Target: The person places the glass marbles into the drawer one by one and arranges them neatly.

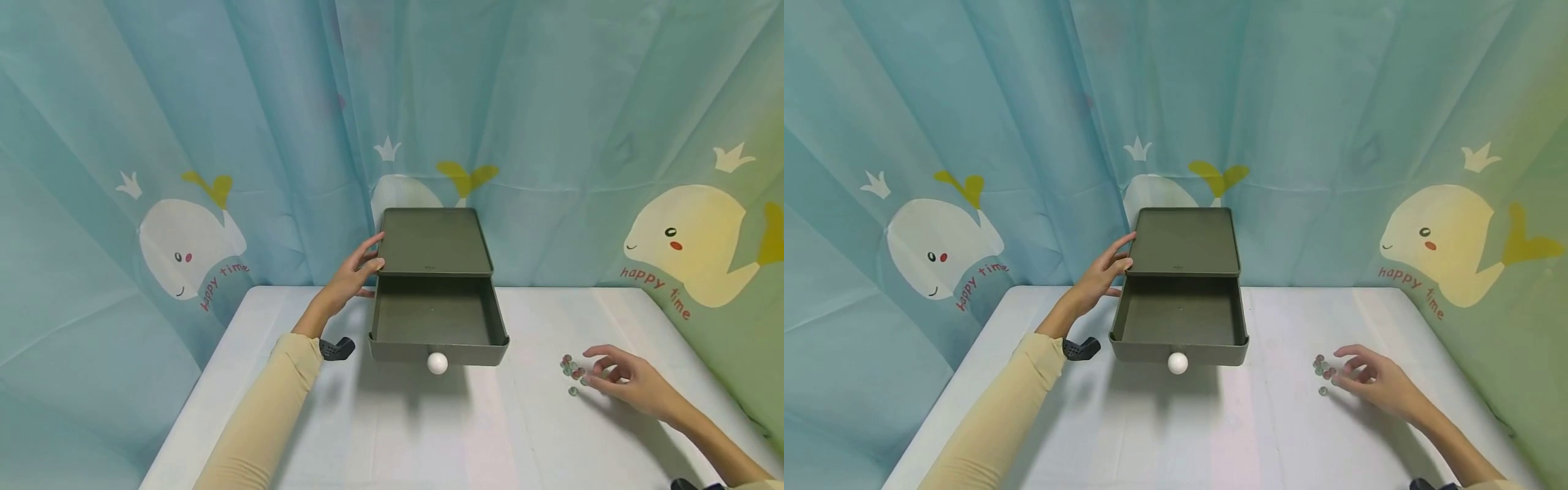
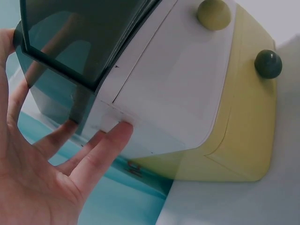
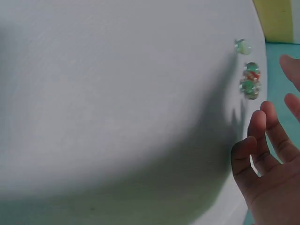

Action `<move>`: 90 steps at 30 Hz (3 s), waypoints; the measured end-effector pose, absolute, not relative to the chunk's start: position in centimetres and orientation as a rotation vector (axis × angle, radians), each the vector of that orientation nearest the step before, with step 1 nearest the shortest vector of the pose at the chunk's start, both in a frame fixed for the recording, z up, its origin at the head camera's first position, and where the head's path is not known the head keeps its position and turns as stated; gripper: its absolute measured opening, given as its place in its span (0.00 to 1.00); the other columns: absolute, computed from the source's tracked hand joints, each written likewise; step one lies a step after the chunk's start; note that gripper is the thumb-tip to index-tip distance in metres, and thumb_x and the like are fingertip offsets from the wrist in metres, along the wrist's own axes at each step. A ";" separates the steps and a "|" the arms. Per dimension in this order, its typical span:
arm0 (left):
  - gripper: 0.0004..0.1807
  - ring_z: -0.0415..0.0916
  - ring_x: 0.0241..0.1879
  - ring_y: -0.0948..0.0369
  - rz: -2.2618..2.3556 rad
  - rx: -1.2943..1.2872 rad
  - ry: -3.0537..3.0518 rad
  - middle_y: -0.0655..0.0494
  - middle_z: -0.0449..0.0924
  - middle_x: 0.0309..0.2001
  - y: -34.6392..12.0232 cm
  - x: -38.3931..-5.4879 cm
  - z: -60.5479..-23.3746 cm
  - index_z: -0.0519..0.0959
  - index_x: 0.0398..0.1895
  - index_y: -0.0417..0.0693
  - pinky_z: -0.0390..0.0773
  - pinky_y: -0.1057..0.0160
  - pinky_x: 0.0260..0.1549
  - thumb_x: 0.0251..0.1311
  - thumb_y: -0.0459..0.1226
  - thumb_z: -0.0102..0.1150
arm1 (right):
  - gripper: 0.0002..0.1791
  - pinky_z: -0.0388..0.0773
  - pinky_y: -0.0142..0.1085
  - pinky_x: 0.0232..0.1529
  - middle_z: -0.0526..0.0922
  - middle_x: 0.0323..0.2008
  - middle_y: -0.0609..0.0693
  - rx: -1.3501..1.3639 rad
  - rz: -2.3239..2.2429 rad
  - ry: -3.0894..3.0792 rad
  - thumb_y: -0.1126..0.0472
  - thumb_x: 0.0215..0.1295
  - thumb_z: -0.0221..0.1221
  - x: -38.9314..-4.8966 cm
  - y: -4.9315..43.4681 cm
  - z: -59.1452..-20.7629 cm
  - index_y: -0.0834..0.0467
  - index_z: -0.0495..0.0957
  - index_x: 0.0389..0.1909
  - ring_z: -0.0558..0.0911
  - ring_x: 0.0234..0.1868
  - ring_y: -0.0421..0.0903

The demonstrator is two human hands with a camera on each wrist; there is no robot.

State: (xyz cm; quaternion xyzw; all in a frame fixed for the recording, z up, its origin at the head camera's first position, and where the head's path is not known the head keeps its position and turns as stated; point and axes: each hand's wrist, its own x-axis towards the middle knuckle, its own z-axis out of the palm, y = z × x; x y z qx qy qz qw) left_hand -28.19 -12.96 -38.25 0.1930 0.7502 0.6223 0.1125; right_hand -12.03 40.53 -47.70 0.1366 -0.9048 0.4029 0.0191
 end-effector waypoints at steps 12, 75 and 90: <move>0.33 0.62 0.73 0.44 1.825 0.558 2.202 0.47 0.51 0.79 -12.9 -28.2 -38.2 0.55 0.81 0.78 0.78 0.36 0.54 0.76 0.50 0.51 | 0.17 0.70 0.31 0.27 0.78 0.31 0.42 0.442 1.102 -2.834 0.65 0.60 0.72 -12.1 41.2 -49.2 0.55 0.81 0.49 0.76 0.27 0.37; 0.34 0.61 0.74 0.43 1.822 0.550 2.208 0.46 0.50 0.80 -13.0 -28.0 -38.2 0.55 0.81 0.77 0.77 0.35 0.54 0.74 0.52 0.51 | 0.08 0.67 0.32 0.26 0.74 0.28 0.38 0.374 1.001 -2.852 0.63 0.61 0.71 -12.0 40.3 -49.6 0.48 0.83 0.36 0.70 0.26 0.35; 0.33 0.62 0.73 0.44 1.826 0.535 2.215 0.47 0.52 0.79 -12.9 -28.2 -38.5 0.56 0.80 0.78 0.78 0.35 0.53 0.75 0.52 0.52 | 0.08 0.68 0.31 0.21 0.75 0.27 0.39 0.421 1.060 -2.844 0.66 0.61 0.70 -12.3 40.4 -49.6 0.51 0.84 0.36 0.70 0.24 0.35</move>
